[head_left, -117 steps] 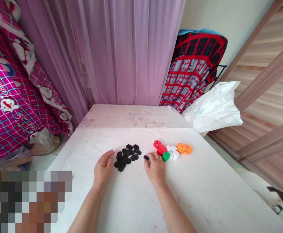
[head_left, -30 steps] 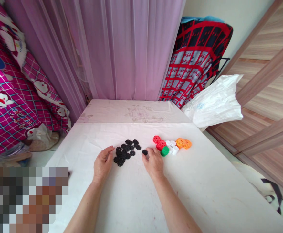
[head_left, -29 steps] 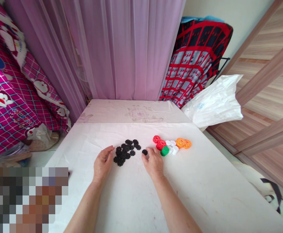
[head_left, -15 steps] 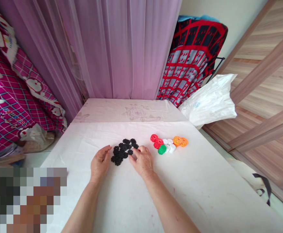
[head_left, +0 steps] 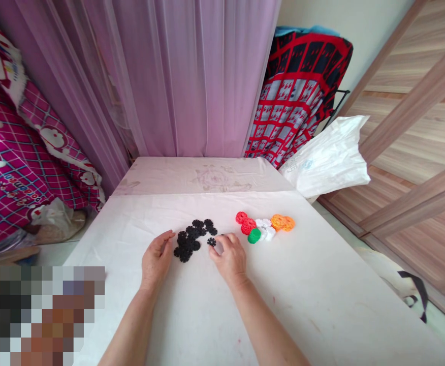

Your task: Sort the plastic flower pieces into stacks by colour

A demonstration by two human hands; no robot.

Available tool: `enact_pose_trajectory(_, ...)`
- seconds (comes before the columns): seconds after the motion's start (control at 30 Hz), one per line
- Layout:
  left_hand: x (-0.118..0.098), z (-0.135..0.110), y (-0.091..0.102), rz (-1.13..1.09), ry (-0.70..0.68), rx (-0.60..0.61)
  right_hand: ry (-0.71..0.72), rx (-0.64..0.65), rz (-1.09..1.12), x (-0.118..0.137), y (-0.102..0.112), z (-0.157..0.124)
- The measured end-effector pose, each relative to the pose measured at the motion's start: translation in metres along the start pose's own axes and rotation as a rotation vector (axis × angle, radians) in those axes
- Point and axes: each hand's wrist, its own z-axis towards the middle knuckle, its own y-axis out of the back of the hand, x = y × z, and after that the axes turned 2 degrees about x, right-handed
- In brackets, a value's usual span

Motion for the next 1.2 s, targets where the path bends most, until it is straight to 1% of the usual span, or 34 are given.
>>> enact_pose_trajectory(0.1,0.000,0.000,0.000,0.006,-0.014,0.002,-0.077,-0.090,0.012,-0.019,0.008,-0.005)
enact_pose_trajectory(0.17,0.000,0.000,0.000,0.012,-0.033,0.004,-0.114,-0.092,0.000,-0.027,0.011,-0.005)
enact_pose_trajectory(0.23,-0.001,0.000,0.001,0.011,-0.042,0.004,-0.130,-0.071,-0.020,-0.030,0.012,-0.002)
enact_pose_trajectory(0.33,-0.001,0.000,0.001,0.011,-0.044,0.004,-0.139,-0.038,-0.059,-0.029,0.011,0.002)
enact_pose_trajectory(0.47,-0.001,0.000,0.001,0.015,-0.046,0.003,-0.116,0.000,-0.092,-0.026,0.009,0.006)
enact_pose_trajectory(1.2,0.001,0.001,0.000,-0.002,-0.040,0.000,-0.079,0.023,-0.157,-0.024,0.010,0.007)
